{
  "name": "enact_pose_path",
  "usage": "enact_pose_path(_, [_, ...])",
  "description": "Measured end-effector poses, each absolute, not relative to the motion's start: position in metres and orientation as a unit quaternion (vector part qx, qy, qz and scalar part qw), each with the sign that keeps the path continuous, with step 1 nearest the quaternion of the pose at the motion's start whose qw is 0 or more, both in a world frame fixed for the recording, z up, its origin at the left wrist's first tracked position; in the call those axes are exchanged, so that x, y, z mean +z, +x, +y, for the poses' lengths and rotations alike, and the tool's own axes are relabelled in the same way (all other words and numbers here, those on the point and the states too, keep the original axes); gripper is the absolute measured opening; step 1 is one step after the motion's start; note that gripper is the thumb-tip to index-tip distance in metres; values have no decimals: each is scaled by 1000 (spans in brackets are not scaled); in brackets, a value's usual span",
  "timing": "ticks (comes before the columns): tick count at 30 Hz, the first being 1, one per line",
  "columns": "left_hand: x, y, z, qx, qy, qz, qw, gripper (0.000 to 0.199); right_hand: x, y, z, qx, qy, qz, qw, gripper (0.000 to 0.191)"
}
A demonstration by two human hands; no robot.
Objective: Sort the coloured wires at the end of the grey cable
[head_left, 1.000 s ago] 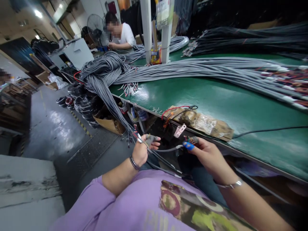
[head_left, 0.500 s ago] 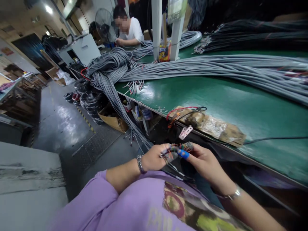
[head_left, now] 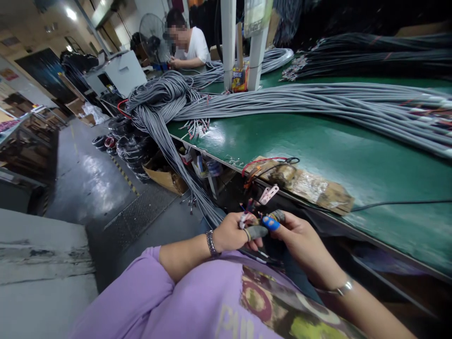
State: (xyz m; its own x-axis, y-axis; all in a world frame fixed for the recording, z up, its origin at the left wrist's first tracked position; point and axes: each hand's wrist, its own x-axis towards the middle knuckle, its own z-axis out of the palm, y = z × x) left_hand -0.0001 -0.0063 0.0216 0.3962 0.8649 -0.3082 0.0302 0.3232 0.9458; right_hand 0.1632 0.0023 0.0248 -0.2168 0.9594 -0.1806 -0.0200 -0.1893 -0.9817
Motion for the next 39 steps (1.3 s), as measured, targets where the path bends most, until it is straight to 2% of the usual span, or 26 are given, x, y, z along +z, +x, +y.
enact_pose_path(4, [17,-1,-6,420,407,470,660,48,19,159,-3,587,-493,-484,422,38])
enact_pose_path(8, [9,-1,-8,449,361,476,664,43,13,158,-7,578,-480,-501,429,39])
enact_pose_path(28, [16,-8,4,398,461,452,652,45,-4,169,22,774,-376,-276,427,39])
enact_pose_path(34, [22,-10,20,385,492,445,641,46,6,164,43,798,-333,-288,411,46])
enact_pose_path(39, [16,-11,31,346,471,421,694,43,11,157,52,797,-341,-252,430,36])
